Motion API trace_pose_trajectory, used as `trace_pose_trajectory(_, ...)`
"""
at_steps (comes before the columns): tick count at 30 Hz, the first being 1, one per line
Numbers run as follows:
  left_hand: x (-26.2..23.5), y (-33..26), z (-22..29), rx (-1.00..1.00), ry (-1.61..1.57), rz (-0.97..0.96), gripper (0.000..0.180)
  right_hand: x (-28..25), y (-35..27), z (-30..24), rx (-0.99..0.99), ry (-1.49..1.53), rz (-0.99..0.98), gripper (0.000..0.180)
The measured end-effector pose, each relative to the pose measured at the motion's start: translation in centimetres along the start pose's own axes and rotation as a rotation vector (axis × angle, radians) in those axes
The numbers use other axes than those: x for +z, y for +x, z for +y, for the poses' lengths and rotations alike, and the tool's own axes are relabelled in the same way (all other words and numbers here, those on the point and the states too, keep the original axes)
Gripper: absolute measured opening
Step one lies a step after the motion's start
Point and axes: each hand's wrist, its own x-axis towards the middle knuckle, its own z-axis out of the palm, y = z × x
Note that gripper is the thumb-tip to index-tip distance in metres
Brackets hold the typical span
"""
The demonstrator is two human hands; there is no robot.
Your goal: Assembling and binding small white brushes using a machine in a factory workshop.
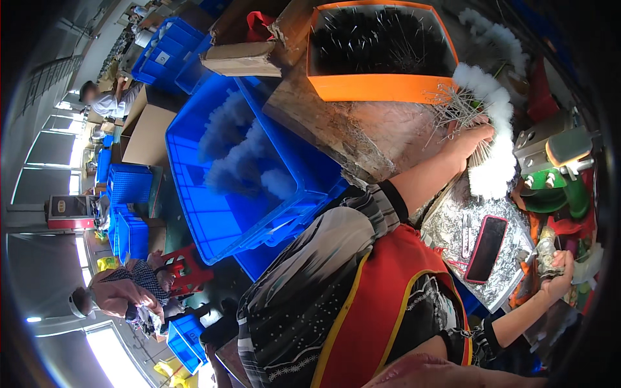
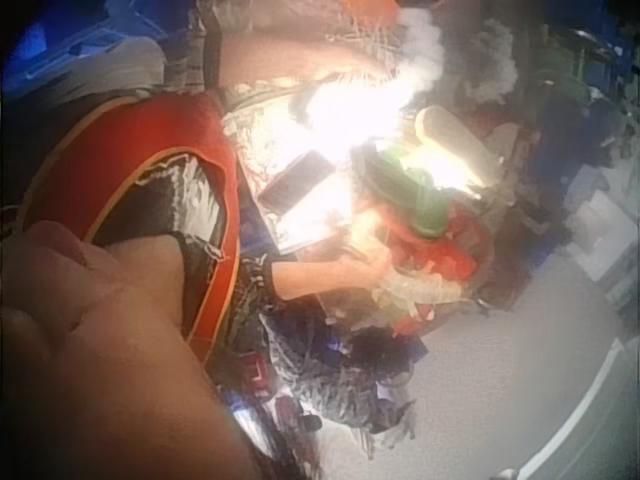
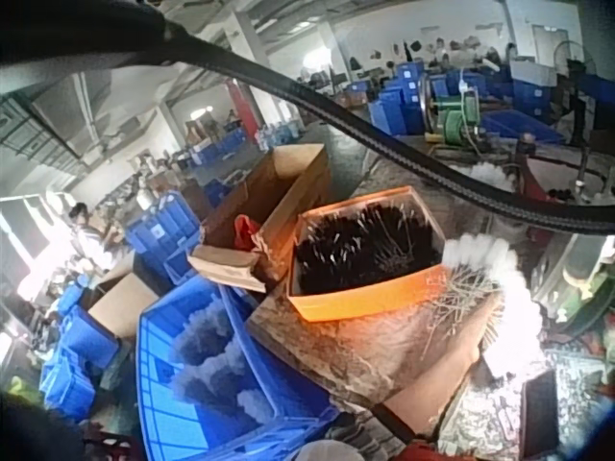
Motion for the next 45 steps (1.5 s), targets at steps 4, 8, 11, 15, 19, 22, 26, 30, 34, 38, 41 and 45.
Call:
trace_pose_trajectory(4, 0.4, -0.9, 0.3, -0.035, 0.031, -0.071, 0.027, -0.8, 0.0, 0.0, -0.013, 0.024, -0.009, 0.031)
trace_pose_trajectory(8, -1.6, 0.1, -0.5, -0.109, 0.182, -0.119, 0.033, -0.8, 0.2, 0.4, -0.003, 0.032, 0.004, 0.032)
trace_pose_trajectory(11, -0.6, -0.7, 0.8, -0.163, 0.310, -0.088, 0.036, -1.0, 0.1, 0.7, -0.001, 0.016, 0.006, 0.033)
trace_pose_trajectory(15, -1.5, -0.6, 0.8, -0.173, 0.288, -0.151, 0.038, 0.6, -0.4, 0.2, -0.006, 0.024, 0.067, 0.032)
trace_pose_trajectory(19, -1.0, -0.5, 0.5, -0.231, 0.323, -0.149, 0.033, -1.7, -0.8, 0.7, 0.034, 0.038, 0.230, 0.015)
trace_pose_trajectory(22, 0.4, -1.9, 2.3, -0.319, 0.301, -0.179, 0.031, -0.9, -1.9, 1.1, -0.159, -0.322, 0.187, 0.013)
trace_pose_trajectory(26, -2.9, -1.2, 2.5, -0.202, 0.182, -0.012, 0.026, 3.8, -1.4, 0.1, -0.041, 0.098, 0.216, 0.015)
trace_pose_trajectory(30, -2.1, -1.2, 2.7, -0.164, 0.093, -0.109, 0.025, 5.9, -2.2, -1.5, -0.174, 0.027, 0.209, 0.008)
trace_pose_trajectory(34, -2.1, -1.2, 2.4, -0.195, 0.083, -0.123, 0.025, 5.3, -2.9, -2.4, -0.186, -0.048, 0.139, 0.022)
trace_pose_trajectory(38, -2.2, -1.0, 2.2, -0.185, 0.096, -0.125, 0.025, 5.0, -2.6, -3.1, -0.143, -0.066, 0.150, 0.023)
trace_pose_trajectory(41, -2.2, -0.9, 2.1, -0.175, 0.115, -0.118, 0.026, 4.7, -2.3, -3.7, -0.109, -0.069, 0.127, 0.025)
trace_pose_trajectory(45, -2.2, -1.2, 2.3, -0.137, 0.162, -0.123, 0.026, 5.1, -1.9, -4.4, -0.066, -0.116, 0.071, 0.028)
